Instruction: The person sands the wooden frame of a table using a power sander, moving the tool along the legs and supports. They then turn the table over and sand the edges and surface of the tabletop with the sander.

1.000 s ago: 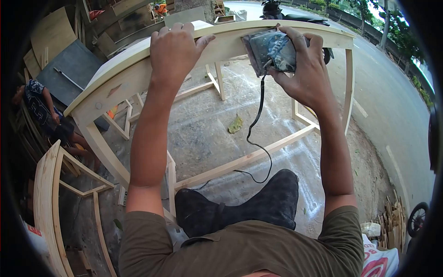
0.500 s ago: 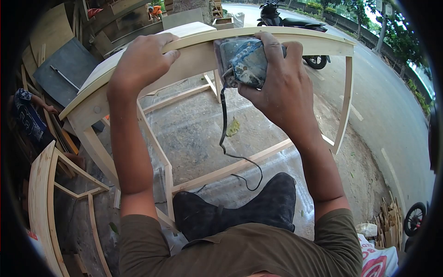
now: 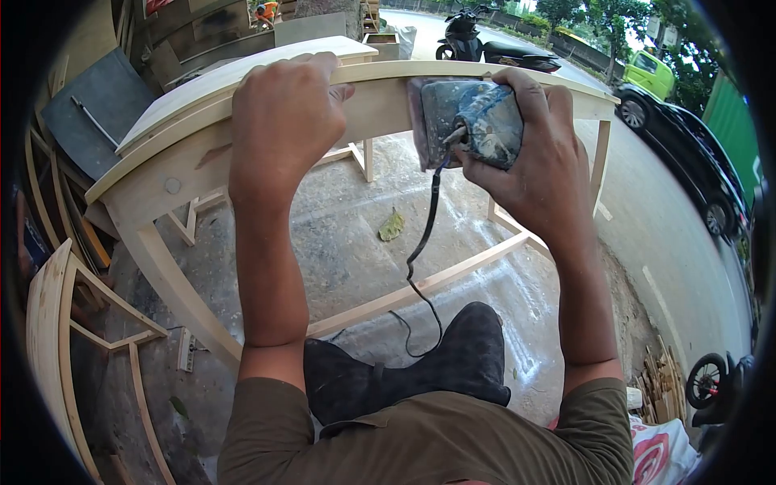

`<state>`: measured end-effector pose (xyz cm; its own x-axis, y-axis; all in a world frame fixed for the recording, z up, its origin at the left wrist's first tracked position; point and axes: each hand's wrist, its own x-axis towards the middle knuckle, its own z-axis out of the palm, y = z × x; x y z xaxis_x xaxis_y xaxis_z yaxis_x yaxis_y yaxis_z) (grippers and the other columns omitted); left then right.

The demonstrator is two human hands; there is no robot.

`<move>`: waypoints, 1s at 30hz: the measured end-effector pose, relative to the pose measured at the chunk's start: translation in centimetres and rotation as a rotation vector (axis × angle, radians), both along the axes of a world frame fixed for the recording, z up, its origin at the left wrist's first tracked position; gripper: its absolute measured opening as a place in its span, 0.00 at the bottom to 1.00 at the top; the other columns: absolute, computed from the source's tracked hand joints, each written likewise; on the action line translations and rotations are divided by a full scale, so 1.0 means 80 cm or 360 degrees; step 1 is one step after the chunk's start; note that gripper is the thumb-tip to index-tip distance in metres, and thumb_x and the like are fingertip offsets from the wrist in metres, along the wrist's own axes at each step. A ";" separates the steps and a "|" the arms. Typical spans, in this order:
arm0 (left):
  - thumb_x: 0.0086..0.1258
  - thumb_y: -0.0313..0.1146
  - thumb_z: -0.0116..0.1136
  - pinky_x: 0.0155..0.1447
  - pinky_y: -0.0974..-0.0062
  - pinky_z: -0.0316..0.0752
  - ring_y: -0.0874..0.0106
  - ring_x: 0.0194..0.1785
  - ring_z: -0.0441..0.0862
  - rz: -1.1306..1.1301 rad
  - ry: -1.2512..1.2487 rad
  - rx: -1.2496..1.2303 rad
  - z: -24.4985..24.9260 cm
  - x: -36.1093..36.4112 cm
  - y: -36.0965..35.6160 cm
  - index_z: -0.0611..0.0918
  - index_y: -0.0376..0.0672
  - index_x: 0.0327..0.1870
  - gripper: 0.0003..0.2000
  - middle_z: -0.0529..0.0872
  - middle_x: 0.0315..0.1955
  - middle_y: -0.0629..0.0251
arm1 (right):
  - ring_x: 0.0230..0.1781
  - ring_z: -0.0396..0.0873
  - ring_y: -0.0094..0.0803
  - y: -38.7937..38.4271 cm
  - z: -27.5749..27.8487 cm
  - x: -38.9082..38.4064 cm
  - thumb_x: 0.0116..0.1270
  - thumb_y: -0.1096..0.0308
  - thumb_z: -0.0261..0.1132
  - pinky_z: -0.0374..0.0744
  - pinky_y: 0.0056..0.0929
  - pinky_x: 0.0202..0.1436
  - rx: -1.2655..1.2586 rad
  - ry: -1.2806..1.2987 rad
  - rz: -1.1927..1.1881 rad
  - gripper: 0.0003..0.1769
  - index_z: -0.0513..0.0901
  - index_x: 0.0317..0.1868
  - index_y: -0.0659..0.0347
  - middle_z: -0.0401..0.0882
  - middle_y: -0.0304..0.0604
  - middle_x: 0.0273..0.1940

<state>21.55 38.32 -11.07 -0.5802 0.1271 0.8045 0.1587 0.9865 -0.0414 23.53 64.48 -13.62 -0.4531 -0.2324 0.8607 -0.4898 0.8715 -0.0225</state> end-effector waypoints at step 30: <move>0.72 0.32 0.62 0.62 0.53 0.77 0.45 0.53 0.87 -0.0115 -0.0059 0.0005 0.010 0.000 -0.003 0.87 0.39 0.59 0.16 0.90 0.49 0.45 | 0.44 0.84 0.56 -0.050 -0.006 0.022 0.47 0.55 0.87 0.88 0.50 0.41 -0.0136 -0.0038 0.0142 0.47 0.76 0.68 0.51 0.71 0.56 0.50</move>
